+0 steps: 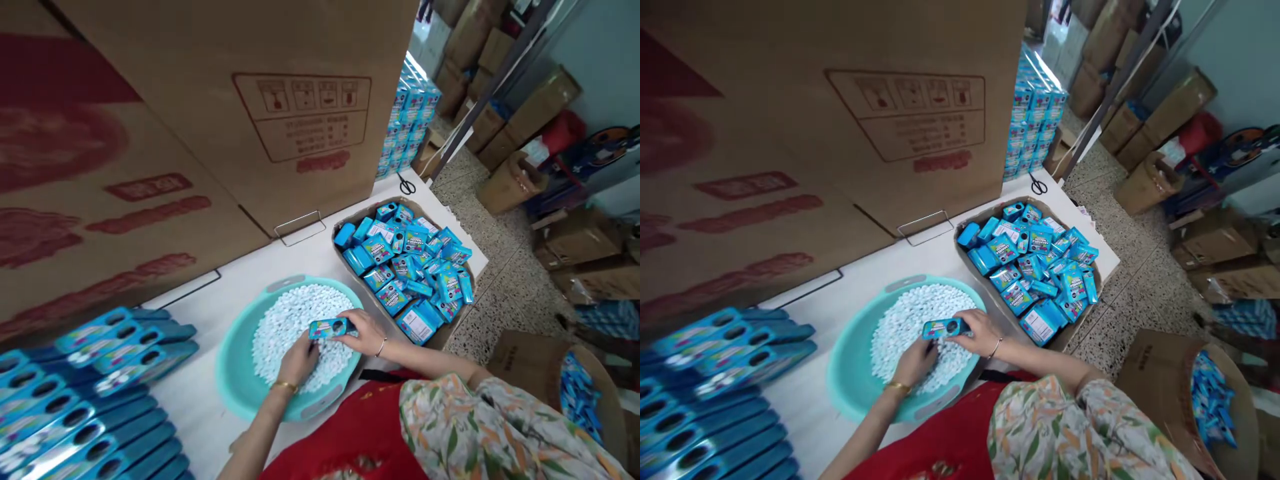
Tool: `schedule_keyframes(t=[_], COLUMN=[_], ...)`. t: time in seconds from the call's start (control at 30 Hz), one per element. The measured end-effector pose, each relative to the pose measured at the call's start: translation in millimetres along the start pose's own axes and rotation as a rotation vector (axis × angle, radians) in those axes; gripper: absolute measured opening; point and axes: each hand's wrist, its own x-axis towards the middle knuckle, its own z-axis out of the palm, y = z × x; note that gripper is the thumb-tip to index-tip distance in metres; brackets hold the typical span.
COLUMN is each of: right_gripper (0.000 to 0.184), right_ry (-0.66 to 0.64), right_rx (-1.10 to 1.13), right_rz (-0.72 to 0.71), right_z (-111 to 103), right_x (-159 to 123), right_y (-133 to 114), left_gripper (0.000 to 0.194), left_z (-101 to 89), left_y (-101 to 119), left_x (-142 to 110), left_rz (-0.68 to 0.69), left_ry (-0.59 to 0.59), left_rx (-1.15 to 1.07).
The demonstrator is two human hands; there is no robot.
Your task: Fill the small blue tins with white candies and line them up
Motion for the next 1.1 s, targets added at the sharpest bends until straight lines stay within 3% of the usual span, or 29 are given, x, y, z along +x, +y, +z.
schedule_keyframes(t=[0.1, 0.2, 0.3, 0.37, 0.5, 0.7, 0.87, 0.97, 1.1], right_gripper=[0.042, 0.038, 0.039, 0.044, 0.043, 0.041, 0.039, 0.041, 0.045], right_ry=[0.008, -0.047, -0.099, -0.15, -0.164, -0.201, -0.186, -0.164, -0.153], right_rx=[-0.019, -0.07, -0.073, -0.021, -0.009, -0.028, 0.003, 0.024, 0.032], right_rz=[0.047, 0.145, 0.17, 0.153, -0.059, -0.157, -0.153, -0.157, -0.123], right_z=[-5.0, -18.6, -23.5, -11.7, 19.5, 27.4, 31.1, 33.0, 31.0], right_x=[5.6, 7.2, 9.2, 14.2, 18.4, 10.7, 8.6, 6.9, 6.2], right_y=[1.7, 1.0, 11.0, 25.8, 42.6, 29.8, 30.6, 36.4, 44.7], left_gripper=[0.032, 0.038, 0.037, 0.035, 0.031, 0.029, 0.045, 0.041, 0.029], left_z=[-12.3, -49.3, -91.7, -112.8, -138.8, -162.5, -170.3, -170.7, -165.9], left_y=[-22.9, -26.5, -7.1, 7.4, 44.9, 117.5, 152.3, 150.2, 106.2], left_x=[-13.5, -43.5, -74.9, -83.8, -84.2, -84.4, -85.7, -86.5, -81.4], left_rz=[0.006, 0.006, 0.019, 0.045, 0.068, -0.037, -0.028, 0.05, 0.033], left_ry=[0.031, 0.11, 0.146, 0.14, 0.052, -0.048, 0.0, 0.048, 0.078], left_rx=[-0.151, -0.178, -0.108, -0.069, 0.063, 0.351, 0.49, 0.49, 0.44])
